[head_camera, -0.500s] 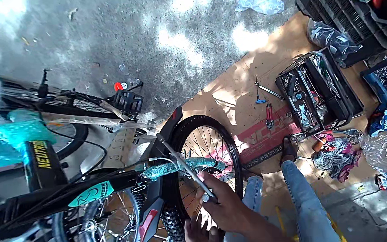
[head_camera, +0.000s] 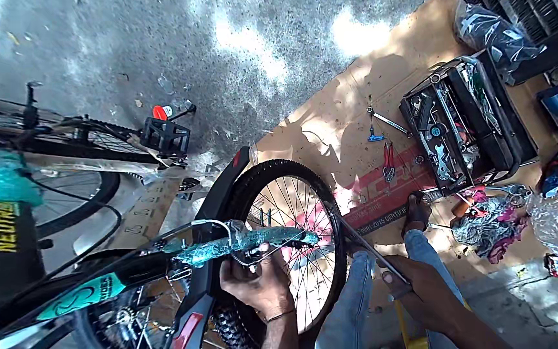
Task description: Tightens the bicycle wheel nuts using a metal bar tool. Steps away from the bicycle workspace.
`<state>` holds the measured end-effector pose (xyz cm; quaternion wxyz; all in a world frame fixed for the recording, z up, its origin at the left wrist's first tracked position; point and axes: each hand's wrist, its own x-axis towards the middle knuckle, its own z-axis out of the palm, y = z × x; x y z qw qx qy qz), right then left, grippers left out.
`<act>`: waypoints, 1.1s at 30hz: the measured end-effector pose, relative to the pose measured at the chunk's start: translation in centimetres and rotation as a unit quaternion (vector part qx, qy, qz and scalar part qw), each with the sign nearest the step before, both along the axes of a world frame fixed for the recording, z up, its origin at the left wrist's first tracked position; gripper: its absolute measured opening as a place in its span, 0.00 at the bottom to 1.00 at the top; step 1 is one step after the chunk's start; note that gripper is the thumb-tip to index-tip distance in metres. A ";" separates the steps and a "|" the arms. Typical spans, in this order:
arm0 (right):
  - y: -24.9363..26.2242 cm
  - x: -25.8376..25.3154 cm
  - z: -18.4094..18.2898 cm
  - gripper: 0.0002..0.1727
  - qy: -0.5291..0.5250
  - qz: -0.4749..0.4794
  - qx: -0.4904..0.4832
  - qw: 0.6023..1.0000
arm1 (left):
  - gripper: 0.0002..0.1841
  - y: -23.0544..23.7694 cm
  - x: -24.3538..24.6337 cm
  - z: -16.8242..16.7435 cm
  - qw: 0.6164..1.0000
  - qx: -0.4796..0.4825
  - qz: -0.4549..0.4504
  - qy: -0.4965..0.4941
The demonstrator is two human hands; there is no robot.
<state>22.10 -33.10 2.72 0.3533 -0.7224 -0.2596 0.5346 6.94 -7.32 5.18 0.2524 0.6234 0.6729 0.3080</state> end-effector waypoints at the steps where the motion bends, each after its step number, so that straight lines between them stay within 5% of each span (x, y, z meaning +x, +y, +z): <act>1: -0.5 0.2 -0.2 0.32 -0.011 0.010 0.015 1.000 | 0.42 0.1 0.3 0.2 0.999 0.004 0.023 -0.032; 4: -1.7 0.8 -1.0 0.27 0.048 0.011 0.071 0.996 | 0.37 0.1 1.8 0.2 0.994 0.017 0.079 -0.075; 8: -1.9 2.2 -1.2 0.24 0.121 0.005 0.132 0.984 | 0.44 -0.9 2.8 0.4 0.988 0.025 0.145 -0.050; 12: -1.2 3.9 -1.2 0.23 0.138 0.041 0.179 0.973 | 0.26 -0.6 3.3 1.4 0.965 -0.064 0.230 -0.110; 16: 0.4 4.7 -2.0 0.22 0.197 0.045 0.221 0.954 | 0.31 1.3 3.4 1.6 0.923 -0.206 0.215 -0.243; 22: 3.9 5.4 -3.8 0.20 0.254 0.015 0.186 0.949 | 0.34 2.5 -1.9 1.7 0.947 -0.263 0.143 -0.119; 33: 8.1 6.2 -6.4 0.16 0.377 -0.014 0.164 0.911 | 0.48 2.5 -0.8 2.1 0.921 -0.298 0.194 -0.160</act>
